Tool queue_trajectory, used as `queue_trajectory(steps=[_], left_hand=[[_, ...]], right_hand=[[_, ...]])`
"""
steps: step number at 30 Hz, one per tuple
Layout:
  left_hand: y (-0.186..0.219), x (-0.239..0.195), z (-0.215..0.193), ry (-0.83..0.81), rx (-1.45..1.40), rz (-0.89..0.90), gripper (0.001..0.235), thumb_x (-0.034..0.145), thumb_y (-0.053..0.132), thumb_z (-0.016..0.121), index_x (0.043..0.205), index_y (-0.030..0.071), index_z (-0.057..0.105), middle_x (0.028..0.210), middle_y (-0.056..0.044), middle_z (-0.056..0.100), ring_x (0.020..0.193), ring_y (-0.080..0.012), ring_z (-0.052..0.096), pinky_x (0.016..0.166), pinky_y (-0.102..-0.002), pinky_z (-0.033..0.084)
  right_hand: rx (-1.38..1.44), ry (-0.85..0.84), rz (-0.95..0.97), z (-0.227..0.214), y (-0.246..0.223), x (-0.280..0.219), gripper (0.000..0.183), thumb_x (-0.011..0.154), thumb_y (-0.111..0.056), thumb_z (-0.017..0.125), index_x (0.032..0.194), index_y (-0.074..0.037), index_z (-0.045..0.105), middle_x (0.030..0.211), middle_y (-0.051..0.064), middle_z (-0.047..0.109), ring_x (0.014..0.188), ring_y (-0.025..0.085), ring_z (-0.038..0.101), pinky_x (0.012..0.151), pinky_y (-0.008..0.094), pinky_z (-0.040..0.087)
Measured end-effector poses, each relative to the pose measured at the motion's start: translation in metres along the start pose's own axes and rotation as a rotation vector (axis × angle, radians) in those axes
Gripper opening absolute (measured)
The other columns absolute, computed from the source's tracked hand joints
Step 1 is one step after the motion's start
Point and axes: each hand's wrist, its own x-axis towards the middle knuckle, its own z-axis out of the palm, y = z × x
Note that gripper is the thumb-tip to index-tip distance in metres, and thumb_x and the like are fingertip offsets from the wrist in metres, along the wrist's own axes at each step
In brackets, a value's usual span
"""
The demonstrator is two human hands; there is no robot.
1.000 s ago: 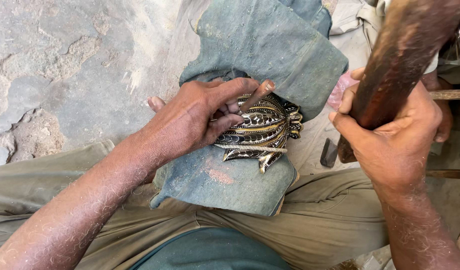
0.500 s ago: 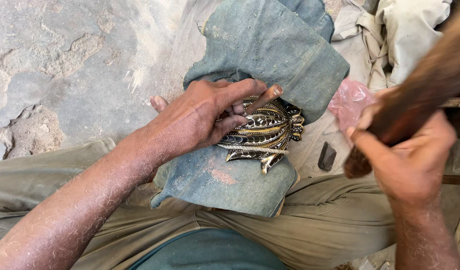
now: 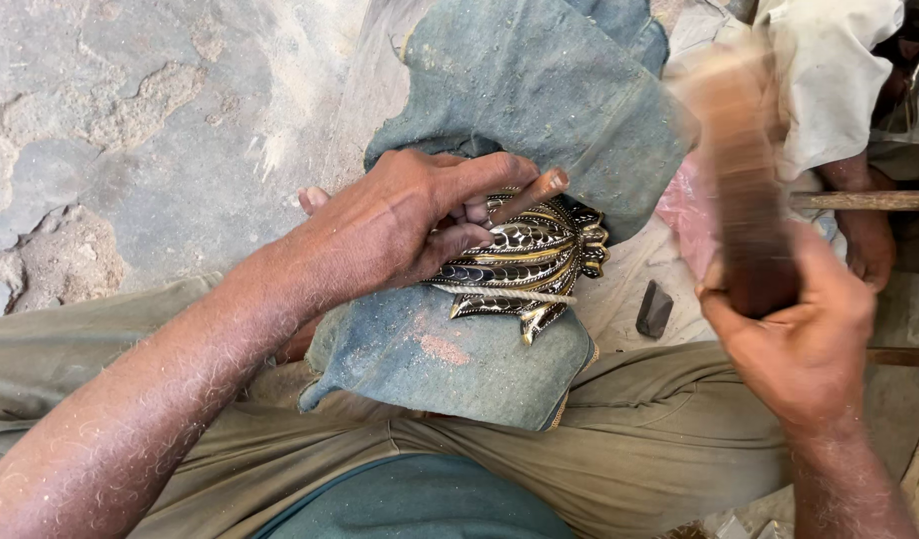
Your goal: The person sits on the ground and uses a hammer and chisel to shape a decorative metal object resting on a cushion. They repeatedly strike the chisel to refine the metal's surface and details.
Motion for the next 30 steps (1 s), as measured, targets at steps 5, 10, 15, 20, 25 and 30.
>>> queue_trajectory(steps=[5,10,15,20,25,30], left_hand=[[0.000,0.003,-0.004,0.027,-0.037,0.109,0.058,0.087,0.007,0.075,0.141,0.017,0.054,0.107,-0.012,0.075,0.087,-0.0313,0.076,0.069,-0.047,0.056],[0.000,0.003,-0.006,0.011,0.001,0.141,0.060,0.087,0.006,0.076,0.142,0.017,0.055,0.109,-0.012,0.074,0.087,-0.0311,0.075,0.072,-0.047,0.058],[0.003,0.009,0.008,0.072,-0.101,0.171,0.046,0.089,0.007,0.071,0.131,0.015,0.054,0.106,-0.014,0.071,0.082,-0.0256,0.074,0.066,-0.038,0.062],[-0.003,0.009,0.009,0.033,-0.039,0.060,0.037,0.094,0.008,0.072,0.119,0.009,0.044,0.086,-0.010,0.070,0.079,-0.0294,0.074,0.063,-0.047,0.053],[-0.005,0.004,0.013,0.018,-0.042,0.026,0.031,0.099,0.014,0.069,0.121,0.012,0.048,0.097,-0.010,0.070,0.089,-0.0275,0.074,0.073,-0.044,0.059],[-0.004,0.003,0.016,0.081,0.022,0.202,0.042,0.094,0.012,0.070,0.134,0.013,0.054,0.114,-0.012,0.070,0.098,-0.0350,0.073,0.079,-0.047,0.058]], right_hand=[[-0.298,-0.132,0.182,0.002,-0.010,-0.001,0.039,0.080,0.003,0.077,0.118,0.002,0.068,0.085,0.014,0.067,0.075,0.020,0.069,0.072,0.036,0.054],[-0.132,-0.073,0.148,0.002,-0.017,-0.002,0.036,0.080,0.006,0.075,0.114,0.004,0.065,0.090,0.011,0.067,0.083,0.022,0.068,0.077,0.037,0.055],[0.286,0.107,0.176,0.002,-0.011,-0.007,0.033,0.080,0.013,0.069,0.111,0.004,0.060,0.096,0.006,0.065,0.089,0.013,0.066,0.079,0.027,0.057],[0.346,0.193,0.251,-0.003,-0.004,-0.015,0.028,0.089,0.017,0.073,0.112,0.006,0.061,0.101,0.007,0.068,0.093,0.010,0.067,0.086,0.025,0.057],[0.228,0.177,0.220,-0.011,-0.007,-0.018,0.028,0.090,0.017,0.074,0.112,0.005,0.060,0.099,0.007,0.067,0.093,0.011,0.067,0.087,0.026,0.058],[0.189,0.161,0.144,-0.016,-0.008,-0.014,0.030,0.091,0.016,0.074,0.110,0.002,0.056,0.098,0.006,0.066,0.092,0.011,0.068,0.087,0.027,0.059]])
